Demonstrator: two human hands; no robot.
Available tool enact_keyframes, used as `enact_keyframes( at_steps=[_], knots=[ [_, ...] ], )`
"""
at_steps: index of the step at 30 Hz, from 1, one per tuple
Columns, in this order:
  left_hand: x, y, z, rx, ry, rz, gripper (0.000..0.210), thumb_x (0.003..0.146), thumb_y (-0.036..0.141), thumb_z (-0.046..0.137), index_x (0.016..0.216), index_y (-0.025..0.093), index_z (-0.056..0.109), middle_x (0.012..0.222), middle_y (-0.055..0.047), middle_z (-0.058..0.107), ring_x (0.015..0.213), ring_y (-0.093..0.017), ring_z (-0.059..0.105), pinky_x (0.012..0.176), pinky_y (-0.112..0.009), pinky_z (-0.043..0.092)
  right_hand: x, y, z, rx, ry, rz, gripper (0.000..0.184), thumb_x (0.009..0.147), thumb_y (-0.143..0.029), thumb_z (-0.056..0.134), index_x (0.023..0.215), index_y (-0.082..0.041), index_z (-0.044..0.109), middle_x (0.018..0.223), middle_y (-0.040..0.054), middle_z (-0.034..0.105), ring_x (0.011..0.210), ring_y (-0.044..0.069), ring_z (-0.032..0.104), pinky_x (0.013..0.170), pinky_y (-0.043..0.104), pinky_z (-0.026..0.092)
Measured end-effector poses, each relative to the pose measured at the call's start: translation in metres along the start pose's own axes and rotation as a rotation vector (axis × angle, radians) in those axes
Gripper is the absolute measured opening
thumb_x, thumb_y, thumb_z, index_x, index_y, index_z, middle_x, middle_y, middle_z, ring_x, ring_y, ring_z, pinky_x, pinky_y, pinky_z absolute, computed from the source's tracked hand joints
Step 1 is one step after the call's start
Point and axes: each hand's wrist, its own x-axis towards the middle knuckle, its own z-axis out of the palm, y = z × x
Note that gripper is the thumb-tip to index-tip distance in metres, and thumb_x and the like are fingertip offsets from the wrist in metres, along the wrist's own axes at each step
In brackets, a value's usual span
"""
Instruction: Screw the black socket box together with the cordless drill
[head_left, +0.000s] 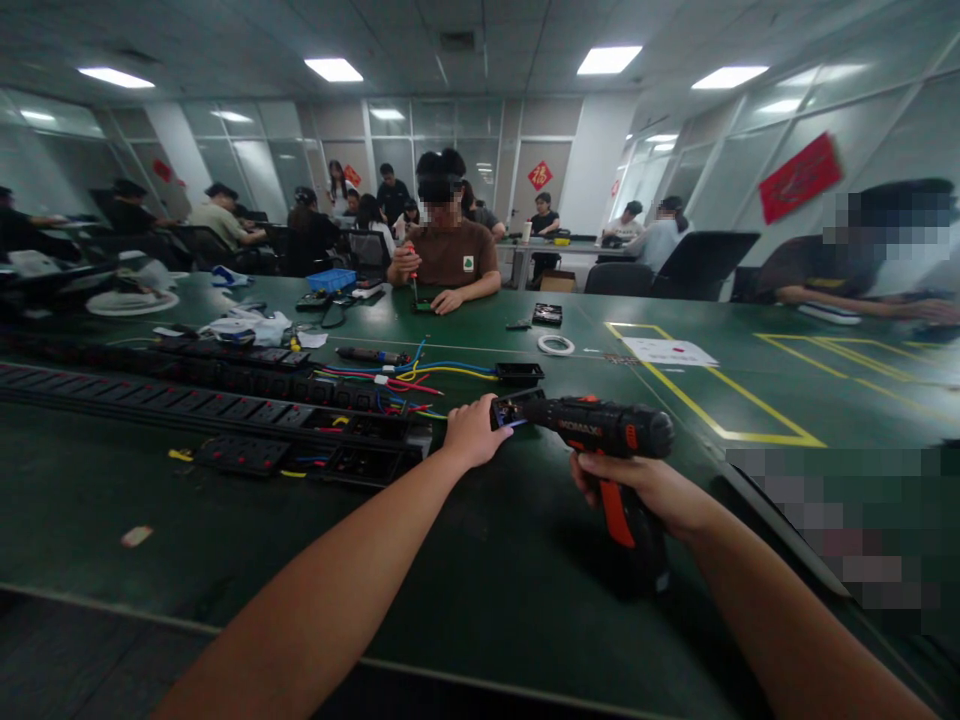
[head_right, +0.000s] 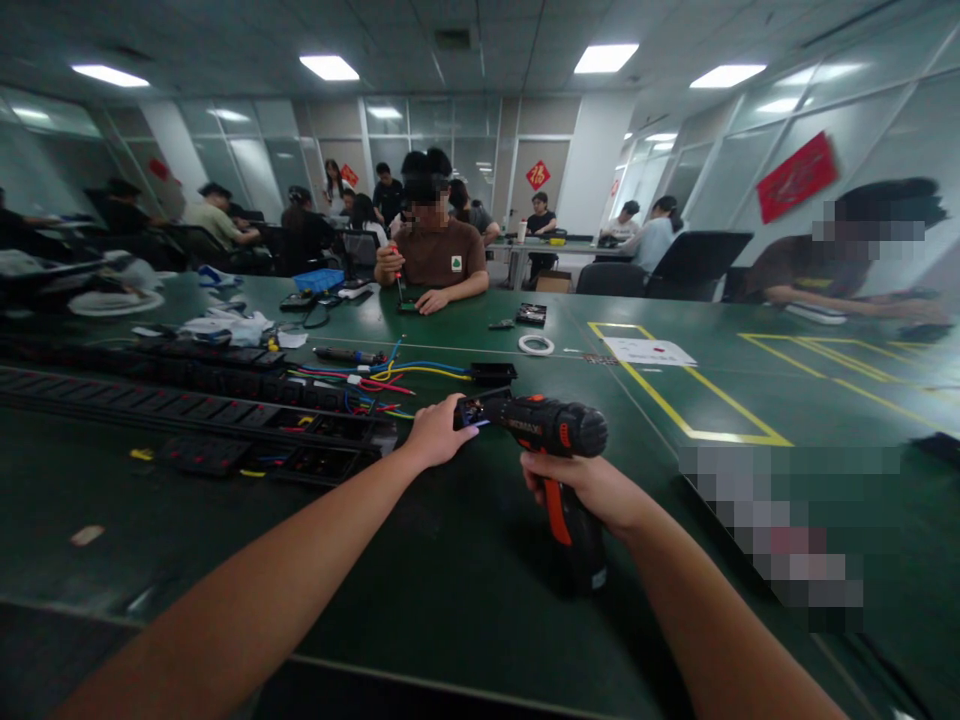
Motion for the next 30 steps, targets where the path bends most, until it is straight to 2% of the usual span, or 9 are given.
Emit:
enact_keyframes(
  at_steps=[20, 30],
  knots=[
    [0.0002, -0.0001, -0.0003, -0.010, 0.006, 0.006, 0.059, 0.091, 0.049, 0.070, 0.142, 0.024, 0.053, 0.134, -0.010, 0.070, 0.123, -0.033, 0.065, 0.106, -0.046, 0.045, 0.0007, 0.0012, -0.0023, -0.024, 0.019, 0.004, 0.051, 0.066, -0.062, 0.091, 0.077, -0.016, 0.073, 0.072, 0.0035, 0.069, 0.066, 0.019, 0.063, 0.066, 0.033, 0.047],
    [0.0007, 0.0000, 0.0008, 0.002, 0.005, -0.005, 0.058, 0.091, 0.049, 0.070, 0.141, 0.024, 0.054, 0.131, -0.011, 0.072, 0.122, -0.034, 0.066, 0.104, -0.046, 0.045, 0.0000, 0.0017, 0.0017, 0.036, 0.032, -0.001, 0.049, 0.064, -0.060, 0.093, 0.078, -0.016, 0.075, 0.073, 0.0028, 0.069, 0.065, 0.017, 0.062, 0.064, 0.032, 0.048]
  ],
)
